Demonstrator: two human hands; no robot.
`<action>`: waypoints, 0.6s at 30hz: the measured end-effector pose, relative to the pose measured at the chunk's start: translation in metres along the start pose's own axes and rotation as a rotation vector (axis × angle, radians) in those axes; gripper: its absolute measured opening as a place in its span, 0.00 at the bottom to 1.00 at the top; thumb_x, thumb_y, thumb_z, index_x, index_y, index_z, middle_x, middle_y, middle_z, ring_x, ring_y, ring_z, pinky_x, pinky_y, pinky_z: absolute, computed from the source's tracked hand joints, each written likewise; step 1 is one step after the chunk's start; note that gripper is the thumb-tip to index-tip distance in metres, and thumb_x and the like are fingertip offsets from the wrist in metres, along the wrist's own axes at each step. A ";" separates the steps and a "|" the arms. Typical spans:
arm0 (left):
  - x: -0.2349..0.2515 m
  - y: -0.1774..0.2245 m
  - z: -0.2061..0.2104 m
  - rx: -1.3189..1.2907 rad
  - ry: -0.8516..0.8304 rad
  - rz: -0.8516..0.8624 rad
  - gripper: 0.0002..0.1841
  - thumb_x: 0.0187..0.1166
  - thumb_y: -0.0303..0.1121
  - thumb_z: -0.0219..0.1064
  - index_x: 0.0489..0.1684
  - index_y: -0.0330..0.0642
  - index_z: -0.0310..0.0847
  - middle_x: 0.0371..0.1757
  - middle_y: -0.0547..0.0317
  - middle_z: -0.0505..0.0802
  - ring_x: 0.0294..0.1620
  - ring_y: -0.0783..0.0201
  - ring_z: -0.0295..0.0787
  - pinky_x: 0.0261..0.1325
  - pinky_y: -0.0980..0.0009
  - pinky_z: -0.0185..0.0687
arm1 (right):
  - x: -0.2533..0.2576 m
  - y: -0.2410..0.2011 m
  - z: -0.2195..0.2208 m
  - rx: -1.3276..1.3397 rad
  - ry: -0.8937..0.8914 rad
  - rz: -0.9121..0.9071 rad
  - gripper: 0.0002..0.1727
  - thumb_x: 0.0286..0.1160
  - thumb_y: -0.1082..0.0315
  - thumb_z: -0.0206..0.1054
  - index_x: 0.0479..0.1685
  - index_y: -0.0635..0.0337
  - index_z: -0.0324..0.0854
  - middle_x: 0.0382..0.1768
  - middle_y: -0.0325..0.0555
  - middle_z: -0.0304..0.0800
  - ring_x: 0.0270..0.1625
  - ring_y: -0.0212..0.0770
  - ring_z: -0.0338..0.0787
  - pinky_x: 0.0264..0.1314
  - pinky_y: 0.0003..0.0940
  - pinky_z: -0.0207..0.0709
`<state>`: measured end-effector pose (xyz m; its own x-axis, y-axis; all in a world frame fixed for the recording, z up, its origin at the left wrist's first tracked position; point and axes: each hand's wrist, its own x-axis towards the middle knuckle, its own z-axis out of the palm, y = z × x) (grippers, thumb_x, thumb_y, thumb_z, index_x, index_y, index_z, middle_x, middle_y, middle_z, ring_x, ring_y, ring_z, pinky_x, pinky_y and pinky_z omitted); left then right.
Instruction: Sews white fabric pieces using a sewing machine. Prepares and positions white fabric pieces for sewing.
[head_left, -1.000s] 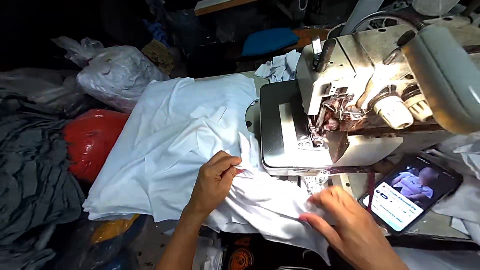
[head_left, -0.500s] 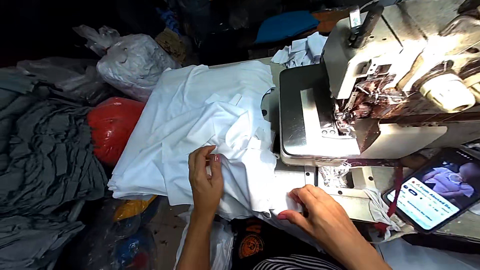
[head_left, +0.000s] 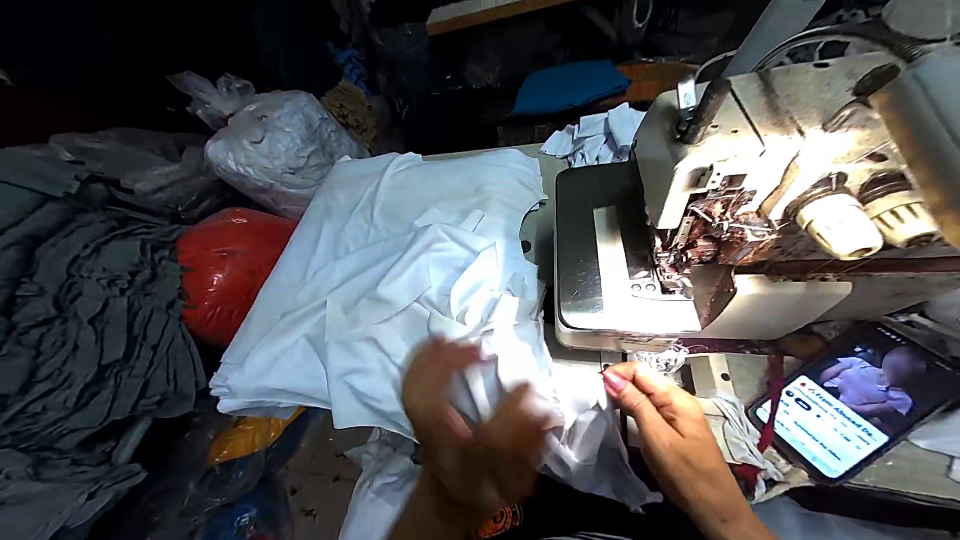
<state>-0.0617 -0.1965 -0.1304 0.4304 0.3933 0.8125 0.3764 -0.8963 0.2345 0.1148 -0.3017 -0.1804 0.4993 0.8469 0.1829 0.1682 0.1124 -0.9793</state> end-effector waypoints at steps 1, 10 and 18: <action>-0.014 0.017 0.010 0.043 0.001 0.035 0.14 0.85 0.58 0.58 0.55 0.67 0.82 0.67 0.72 0.78 0.78 0.72 0.65 0.85 0.66 0.52 | 0.002 -0.010 -0.002 0.029 0.053 -0.020 0.15 0.89 0.64 0.52 0.36 0.52 0.83 0.26 0.28 0.84 0.30 0.19 0.84 0.35 0.15 0.79; -0.002 -0.043 -0.026 0.227 -0.318 -0.278 0.14 0.65 0.23 0.63 0.44 0.26 0.89 0.62 0.27 0.87 0.53 0.36 0.92 0.48 0.43 0.90 | 0.022 -0.048 -0.044 -0.201 -0.020 -0.308 0.15 0.73 0.54 0.73 0.49 0.53 0.81 0.36 0.30 0.89 0.37 0.17 0.85 0.40 0.13 0.80; 0.206 -0.041 -0.047 0.309 -0.300 0.284 0.12 0.80 0.33 0.63 0.40 0.31 0.85 0.70 0.22 0.78 0.73 0.23 0.68 0.69 0.25 0.58 | -0.006 -0.080 -0.034 0.563 -0.452 -0.016 0.13 0.88 0.66 0.58 0.38 0.55 0.86 0.36 0.22 0.86 0.42 0.13 0.82 0.47 0.15 0.76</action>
<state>-0.0270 -0.0883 0.0519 0.7502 0.2250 0.6217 0.4154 -0.8920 -0.1785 0.1276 -0.3333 -0.1007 0.0795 0.9615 0.2631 -0.3520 0.2740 -0.8950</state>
